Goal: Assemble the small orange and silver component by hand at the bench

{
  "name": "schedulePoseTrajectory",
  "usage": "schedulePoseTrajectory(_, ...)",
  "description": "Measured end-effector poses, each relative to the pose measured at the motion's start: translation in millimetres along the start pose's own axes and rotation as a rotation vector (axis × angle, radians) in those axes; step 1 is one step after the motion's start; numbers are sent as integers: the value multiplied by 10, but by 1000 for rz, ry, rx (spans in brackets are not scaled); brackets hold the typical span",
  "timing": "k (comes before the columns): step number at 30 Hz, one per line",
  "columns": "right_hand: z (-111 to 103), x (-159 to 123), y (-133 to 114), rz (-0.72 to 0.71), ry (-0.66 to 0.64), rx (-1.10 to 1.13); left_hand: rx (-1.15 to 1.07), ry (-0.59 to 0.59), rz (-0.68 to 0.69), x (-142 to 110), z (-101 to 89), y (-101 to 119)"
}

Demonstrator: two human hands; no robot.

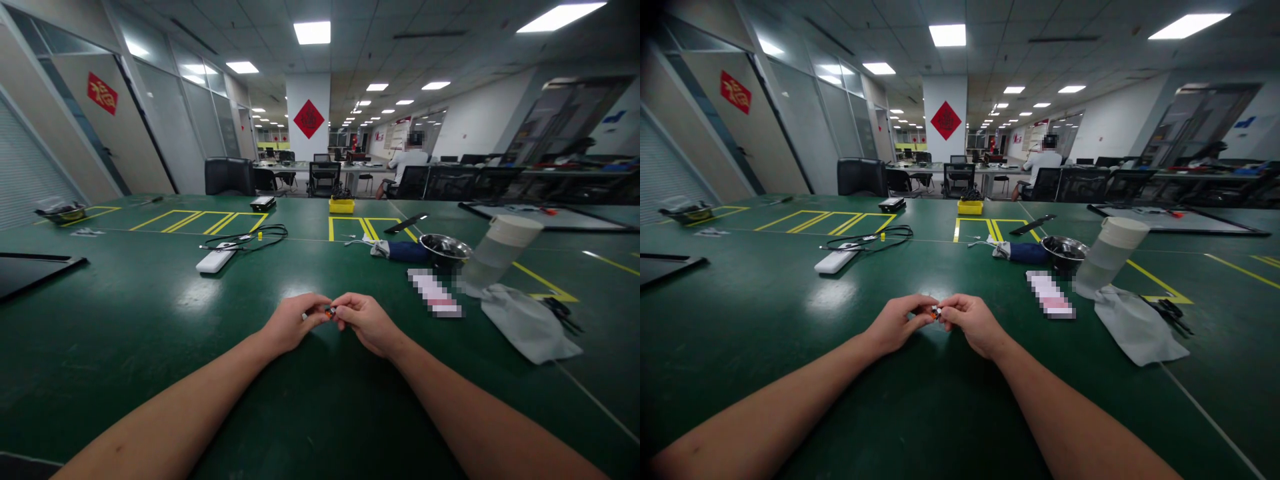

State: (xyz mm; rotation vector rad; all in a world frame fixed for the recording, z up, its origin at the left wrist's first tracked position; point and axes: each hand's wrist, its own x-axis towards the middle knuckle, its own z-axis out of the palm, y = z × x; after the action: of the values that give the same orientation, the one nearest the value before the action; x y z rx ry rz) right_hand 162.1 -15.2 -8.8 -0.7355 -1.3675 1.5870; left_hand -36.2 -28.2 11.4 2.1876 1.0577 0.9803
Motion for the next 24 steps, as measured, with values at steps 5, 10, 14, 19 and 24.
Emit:
schedulePoseTrajectory(5, -5, -2, 0, -4, -17, -10, 12, -23, 15, -9, 0, -45)
schedulePoseTrajectory(10, 3, -2, 18, -9, -73, -59, 115, -39, 52, -32, 36, -65)
schedulePoseTrajectory(14, 13, -13, 11, 11, -111, 36, 199, 60, 100, -23, 30, 3)
schedulePoseTrajectory(19, 20, -22, -10, 54, -161, 153, 215, 162, 180, -2, 13, 47)
schedulePoseTrajectory(24, 44, -11, -26, 94, -263, 180, 206, 182, 233, 0, 20, 13)
